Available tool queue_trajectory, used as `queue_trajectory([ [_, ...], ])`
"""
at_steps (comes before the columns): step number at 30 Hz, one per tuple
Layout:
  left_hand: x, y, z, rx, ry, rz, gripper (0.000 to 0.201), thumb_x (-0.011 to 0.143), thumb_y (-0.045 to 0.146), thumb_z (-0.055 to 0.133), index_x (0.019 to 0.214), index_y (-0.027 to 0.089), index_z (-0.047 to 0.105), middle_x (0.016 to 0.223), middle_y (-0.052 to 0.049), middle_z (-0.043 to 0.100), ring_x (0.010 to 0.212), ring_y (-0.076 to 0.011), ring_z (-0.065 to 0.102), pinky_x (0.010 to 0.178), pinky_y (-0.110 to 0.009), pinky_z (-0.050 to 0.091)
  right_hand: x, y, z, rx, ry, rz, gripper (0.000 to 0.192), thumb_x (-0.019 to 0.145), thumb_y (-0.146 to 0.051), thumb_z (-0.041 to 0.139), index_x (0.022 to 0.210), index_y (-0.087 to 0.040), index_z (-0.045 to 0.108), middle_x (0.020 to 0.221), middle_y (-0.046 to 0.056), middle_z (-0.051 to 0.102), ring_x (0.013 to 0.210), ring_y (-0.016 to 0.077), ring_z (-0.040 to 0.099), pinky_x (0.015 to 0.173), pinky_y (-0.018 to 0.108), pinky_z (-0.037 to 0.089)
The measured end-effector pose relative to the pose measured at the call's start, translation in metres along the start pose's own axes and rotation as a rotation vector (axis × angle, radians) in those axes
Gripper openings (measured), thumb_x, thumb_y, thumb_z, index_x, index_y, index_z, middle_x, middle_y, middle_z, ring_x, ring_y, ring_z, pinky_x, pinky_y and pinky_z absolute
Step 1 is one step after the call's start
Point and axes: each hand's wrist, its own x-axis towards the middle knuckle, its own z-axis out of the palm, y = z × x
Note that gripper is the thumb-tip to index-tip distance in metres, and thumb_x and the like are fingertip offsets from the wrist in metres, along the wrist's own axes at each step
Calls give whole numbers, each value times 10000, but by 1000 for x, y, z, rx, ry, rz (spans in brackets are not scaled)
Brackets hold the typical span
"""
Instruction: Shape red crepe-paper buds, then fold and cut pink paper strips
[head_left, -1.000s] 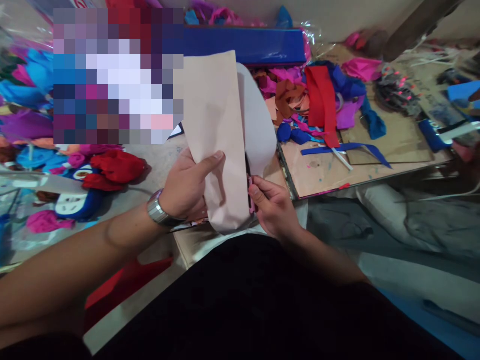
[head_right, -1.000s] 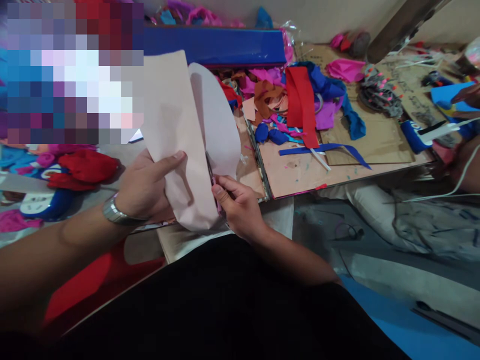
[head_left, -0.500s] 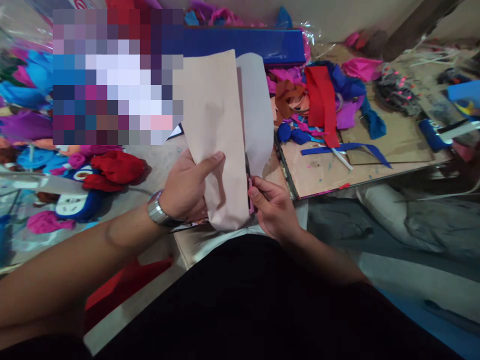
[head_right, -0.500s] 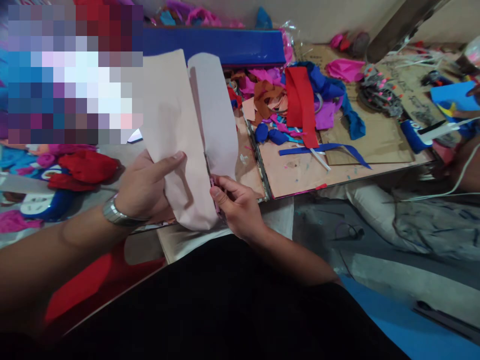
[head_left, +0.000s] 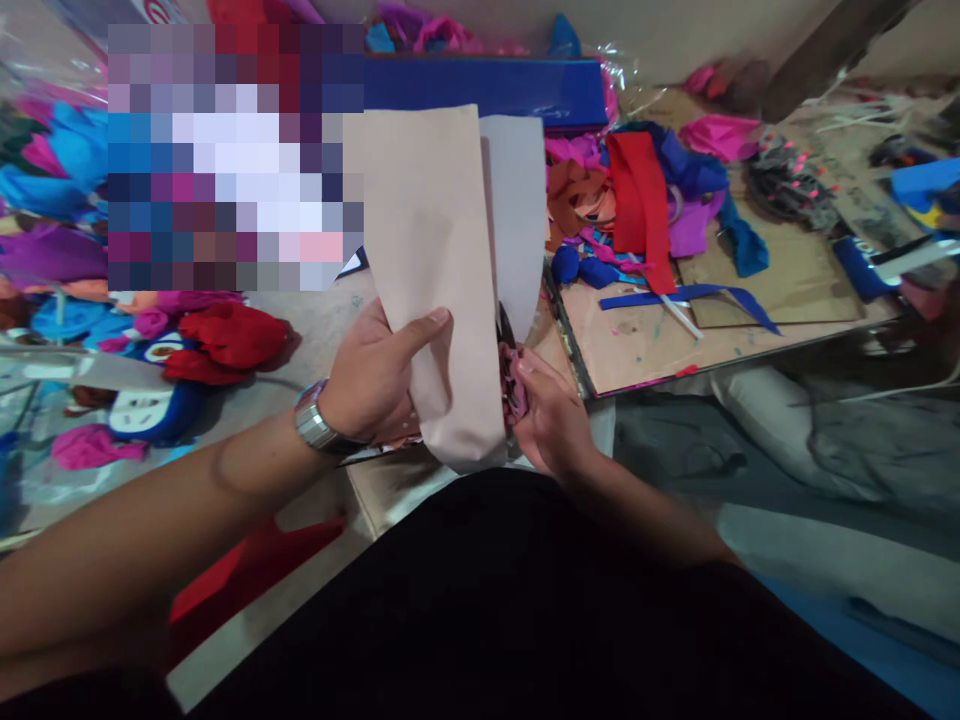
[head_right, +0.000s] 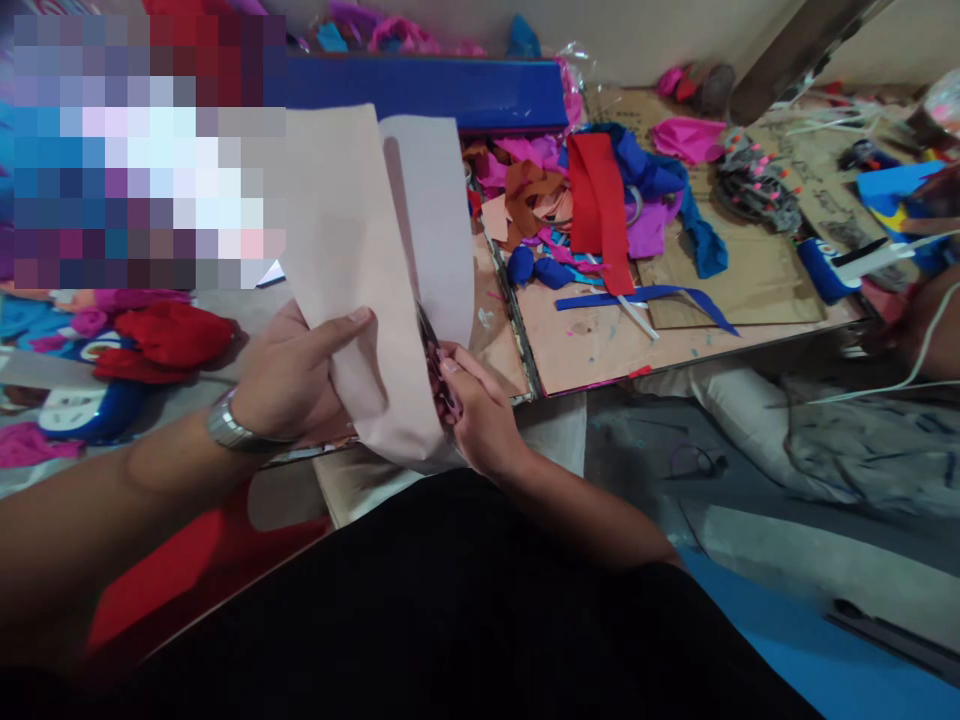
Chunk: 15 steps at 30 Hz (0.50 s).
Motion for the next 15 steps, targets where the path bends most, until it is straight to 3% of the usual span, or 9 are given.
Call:
queue_trajectory([
  [3, 1, 1, -2, 29, -4, -9, 353, 799, 278, 879, 1122, 199, 760, 1226, -98, 805, 1202, -349, 757, 1052, -517, 653, 2, 2, 0, -44, 20, 21, 446, 941, -680, 682, 1017, -241, 647, 750, -22, 485, 585, 122, 404, 477, 260, 295],
  [6, 3, 4, -4, 95, 2, 18, 397, 781, 324, 915, 1126, 189, 773, 1225, -95, 808, 1186, -343, 762, 1060, -492, 650, 0, 3, 1, -119, -13, -4, 538, 953, -791, 600, 909, -255, 593, 700, -38, 405, 557, 121, 331, 465, 275, 264],
  [9, 6, 8, -7, 160, 5, 69, 465, 761, 384, 956, 1131, 166, 778, 1230, -115, 806, 1172, -342, 765, 1048, -458, 649, -3, 1, 3, -195, -61, -45, 533, 973, -790, 571, 935, -259, 606, 703, -34, 430, 587, 133, 380, 501, 275, 330],
  [15, 11, 12, -11, 226, 15, 127, 540, 739, 384, 973, 1192, 185, 758, 1288, -88, 785, 1261, -330, 724, 1128, -442, 590, -8, -3, 3, -298, -125, -96, 472, 1039, -706, 532, 1177, -280, 682, 954, 25, 647, 842, 175, 589, 719, 284, 507],
])
